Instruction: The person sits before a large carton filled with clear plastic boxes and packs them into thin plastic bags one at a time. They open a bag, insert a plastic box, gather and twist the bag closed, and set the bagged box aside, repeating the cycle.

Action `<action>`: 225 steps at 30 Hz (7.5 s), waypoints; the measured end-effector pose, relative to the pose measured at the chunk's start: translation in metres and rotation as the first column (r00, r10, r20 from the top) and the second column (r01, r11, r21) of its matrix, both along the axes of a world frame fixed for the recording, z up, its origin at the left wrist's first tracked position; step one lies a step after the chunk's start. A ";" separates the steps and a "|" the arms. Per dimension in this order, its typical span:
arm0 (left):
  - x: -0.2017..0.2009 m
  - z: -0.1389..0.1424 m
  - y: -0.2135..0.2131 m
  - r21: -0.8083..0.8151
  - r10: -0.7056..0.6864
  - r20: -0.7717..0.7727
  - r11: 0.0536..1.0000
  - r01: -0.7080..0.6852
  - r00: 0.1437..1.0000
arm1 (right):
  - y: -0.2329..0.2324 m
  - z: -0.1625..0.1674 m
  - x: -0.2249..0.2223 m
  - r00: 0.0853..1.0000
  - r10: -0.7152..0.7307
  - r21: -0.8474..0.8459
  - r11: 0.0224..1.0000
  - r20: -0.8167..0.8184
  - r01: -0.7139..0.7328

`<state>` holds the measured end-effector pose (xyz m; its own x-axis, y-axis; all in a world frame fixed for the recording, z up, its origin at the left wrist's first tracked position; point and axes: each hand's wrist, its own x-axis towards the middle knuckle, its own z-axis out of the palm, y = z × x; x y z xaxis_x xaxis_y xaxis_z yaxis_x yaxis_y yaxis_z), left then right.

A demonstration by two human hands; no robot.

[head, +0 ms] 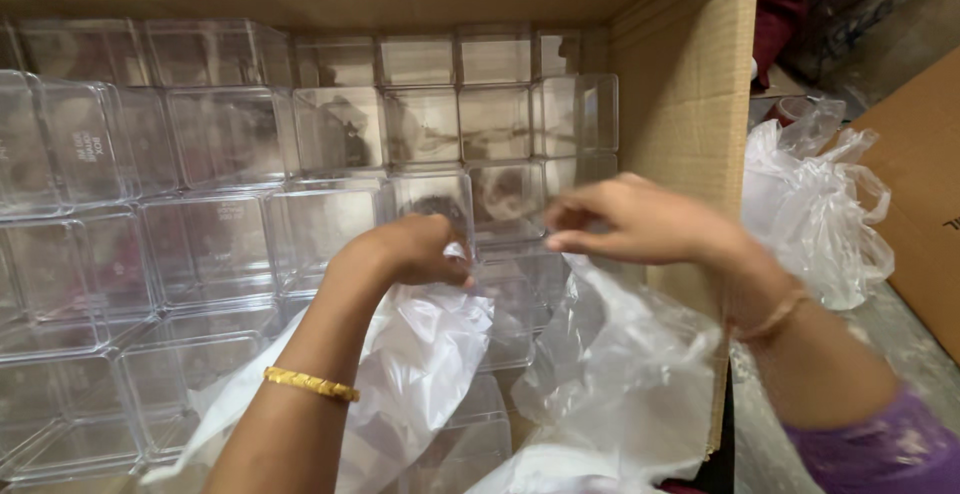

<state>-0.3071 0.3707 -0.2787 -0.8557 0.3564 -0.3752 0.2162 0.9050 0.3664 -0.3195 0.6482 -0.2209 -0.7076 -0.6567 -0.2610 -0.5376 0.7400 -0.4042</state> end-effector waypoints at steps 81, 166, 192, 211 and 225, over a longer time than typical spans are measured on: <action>-0.026 0.173 -0.071 0.002 0.286 -0.526 0.942 -0.335 0.801 | -0.041 -0.046 -0.066 0.708 -0.283 -0.548 0.818 -0.647 -0.174; -0.036 0.017 -0.023 0.925 0.487 -0.248 0.377 0.054 0.837 | -0.062 -0.051 -0.052 0.940 -0.096 -0.848 0.410 0.326 0.336; -0.030 -0.060 -0.021 0.908 0.328 0.141 0.334 -0.254 0.934 | 0.012 -0.112 -0.041 0.819 0.490 -0.814 -0.318 0.298 0.486; -0.034 -0.051 0.032 0.972 0.548 -0.019 0.205 -0.112 0.836 | -0.018 -0.085 -0.020 0.803 -0.577 -0.895 0.268 0.148 0.357; -0.041 -0.076 0.015 0.797 0.724 -0.378 0.572 -0.195 0.577 | -0.041 -0.150 -0.069 0.641 -0.043 -0.620 0.210 0.766 0.756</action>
<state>-0.3484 0.3857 -0.3545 -0.8607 -0.2712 0.4308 0.2386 0.5325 0.8121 -0.3888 0.6075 -0.3706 -0.9147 -0.3625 -0.1785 0.2689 -0.2163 -0.9386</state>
